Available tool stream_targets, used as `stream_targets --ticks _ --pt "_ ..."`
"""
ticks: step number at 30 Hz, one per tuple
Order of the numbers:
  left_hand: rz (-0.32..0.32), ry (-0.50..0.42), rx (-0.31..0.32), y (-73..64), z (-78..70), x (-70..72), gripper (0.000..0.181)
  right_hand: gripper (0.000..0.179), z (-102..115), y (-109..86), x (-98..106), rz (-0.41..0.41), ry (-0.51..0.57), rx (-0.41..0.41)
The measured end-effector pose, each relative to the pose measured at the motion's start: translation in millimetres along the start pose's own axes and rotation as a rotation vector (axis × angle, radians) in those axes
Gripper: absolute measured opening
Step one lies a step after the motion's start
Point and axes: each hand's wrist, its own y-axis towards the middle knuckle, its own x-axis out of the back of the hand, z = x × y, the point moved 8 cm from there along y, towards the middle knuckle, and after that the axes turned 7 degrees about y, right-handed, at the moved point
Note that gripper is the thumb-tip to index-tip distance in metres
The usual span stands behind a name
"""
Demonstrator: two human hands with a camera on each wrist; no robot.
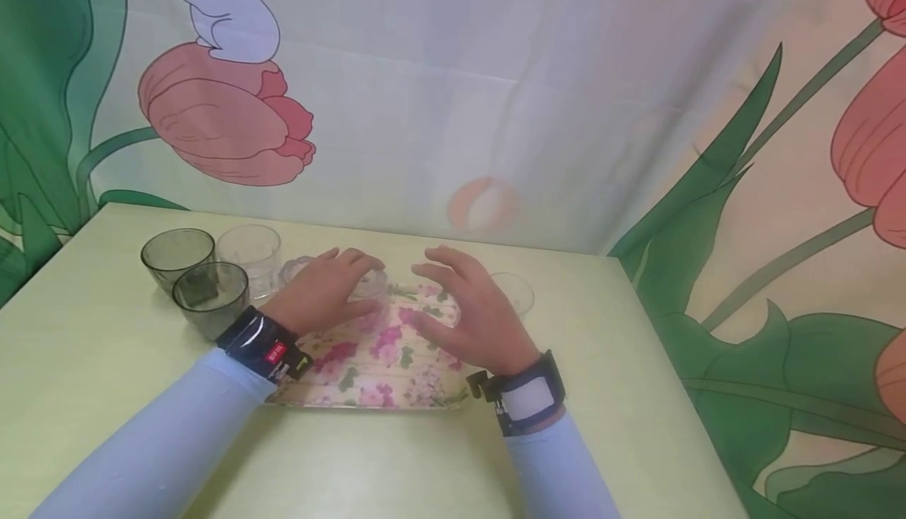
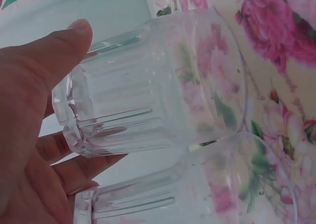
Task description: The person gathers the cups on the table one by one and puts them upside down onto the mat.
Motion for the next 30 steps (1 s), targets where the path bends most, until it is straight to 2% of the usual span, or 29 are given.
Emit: stream_targets --ticks 13,17,23,30 --pt "0.015 0.049 0.021 -2.7 -0.3 2.6 0.067 0.055 0.6 1.5 -2.8 0.009 0.004 -0.001" --pt "-0.002 0.049 0.021 -6.0 0.5 2.6 0.07 0.054 1.6 1.2 -2.8 0.011 0.012 -0.011" --pt "-0.063 0.011 0.024 -9.9 0.8 12.4 0.071 0.058 1.5 0.5 -0.9 0.009 0.013 -0.017" --pt "-0.095 -0.075 0.019 -15.7 -2.1 24.5 0.069 0.063 -0.5 0.6 -0.9 0.005 0.017 -0.039"
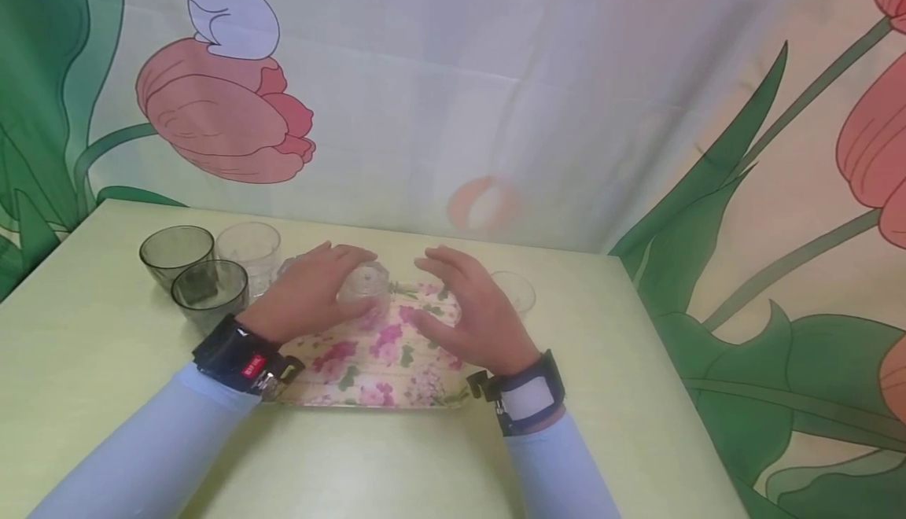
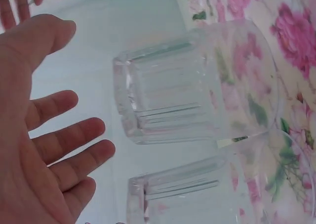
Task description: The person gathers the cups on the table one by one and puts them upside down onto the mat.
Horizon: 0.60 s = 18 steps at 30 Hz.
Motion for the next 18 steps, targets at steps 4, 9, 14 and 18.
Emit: stream_targets --ticks 4,9,14,18 --pt "-0.043 -0.07 -0.015 -6.0 -1.7 8.5 0.067 0.065 -0.3 0.6 0.2 0.0 -0.006 -0.014" --pt "-0.108 -0.192 -0.055 -17.1 -8.7 21.9 0.063 0.067 1.8 0.4 1.0 0.002 0.005 -0.016" --pt "-0.159 -0.239 -0.106 -24.8 -19.5 32.3 0.06 0.07 7.1 -1.4 2.7 0.001 0.036 0.014" --pt "-0.213 -0.246 -0.127 -30.0 -24.9 45.3 0.059 0.07 8.4 -0.6 5.1 -0.019 0.032 0.028"
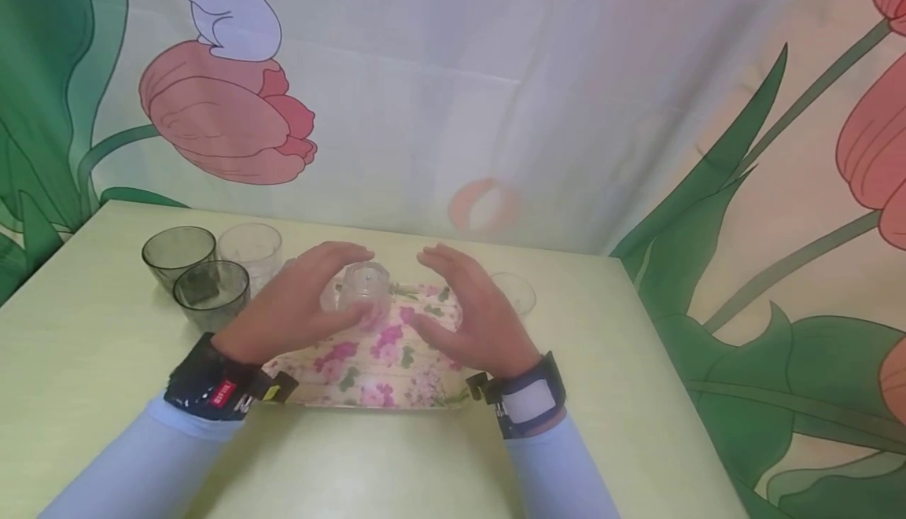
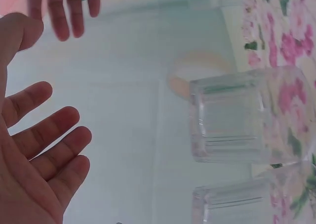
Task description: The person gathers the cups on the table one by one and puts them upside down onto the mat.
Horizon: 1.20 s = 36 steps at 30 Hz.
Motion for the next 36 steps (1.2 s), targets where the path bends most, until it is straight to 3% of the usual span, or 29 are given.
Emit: stream_targets --ticks 8,21,36 --pt "-0.089 0.0 -0.048 -2.7 -14.8 20.4 0.059 0.072 -0.7 -0.1 3.1 -0.011 -0.011 -0.004" --pt "-0.093 0.013 -0.09 -7.4 -23.7 26.5 0.067 0.076 7.2 -0.1 1.7 -0.004 0.055 0.03" --pt "-0.085 0.03 -0.098 -8.8 -28.9 28.6 0.071 0.079 7.2 -1.6 1.8 -0.005 0.024 0.031"
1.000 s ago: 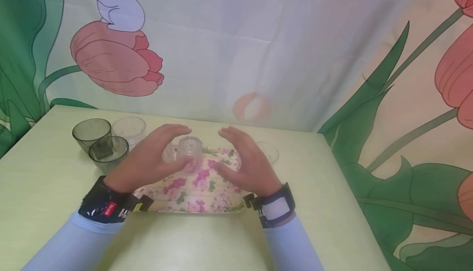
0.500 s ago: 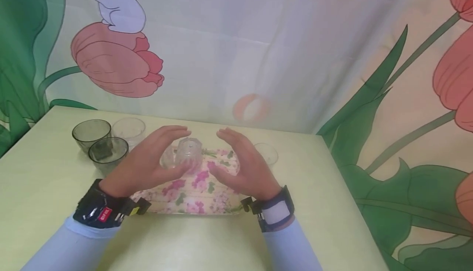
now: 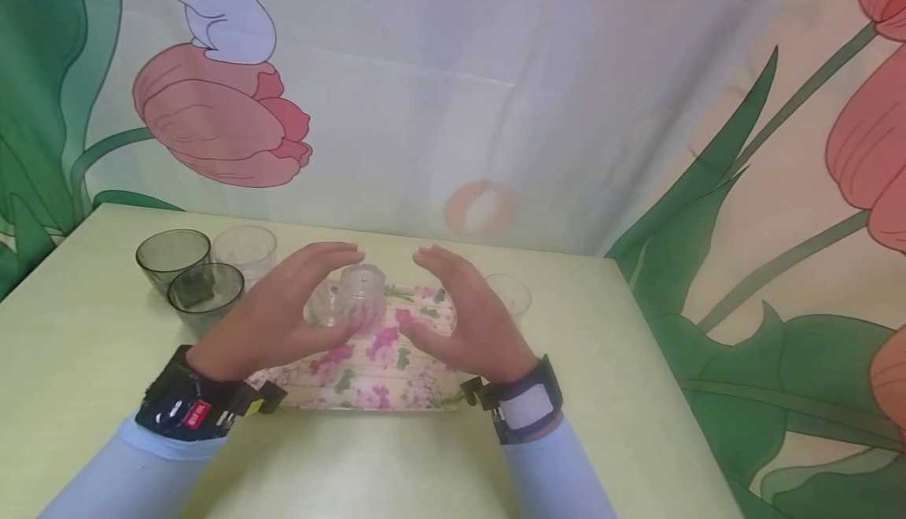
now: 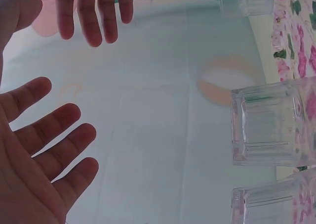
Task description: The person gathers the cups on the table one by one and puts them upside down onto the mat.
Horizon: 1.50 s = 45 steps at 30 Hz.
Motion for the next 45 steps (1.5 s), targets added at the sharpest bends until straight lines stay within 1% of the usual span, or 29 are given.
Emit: stream_targets --ticks 12,18,22,25,30,37,41,45 --pt "-0.002 0.009 -0.012 -1.3 4.0 0.9 0.073 0.08 2.0 1.7 -0.4 0.016 -0.006 -0.014" --pt "0.006 0.008 -0.005 -2.3 4.5 0.3 0.072 0.078 2.6 1.3 -0.1 0.016 0.004 -0.012" --pt "0.006 0.008 -0.003 -3.6 5.0 0.6 0.072 0.076 1.2 1.5 -1.8 0.032 0.002 -0.01" --pt "-0.001 0.007 -0.008 -3.2 4.6 1.4 0.072 0.076 -0.5 1.8 0.5 0.036 -0.015 -0.022" --pt "0.002 0.003 -0.007 -1.2 3.0 1.3 0.072 0.076 -3.2 0.9 10.1 0.011 -0.052 -0.05" --pt "0.007 0.017 0.003 -0.3 3.6 2.9 0.071 0.07 -13.8 1.2 13.1 -0.007 -0.057 -0.079" --pt "0.008 0.011 -0.001 0.7 3.3 3.3 0.071 0.068 -22.1 -0.2 14.0 0.004 -0.084 -0.105" --pt "0.014 0.009 0.003 -0.1 4.4 0.9 0.071 0.064 -33.0 -1.9 16.4 0.032 -0.122 -0.136"
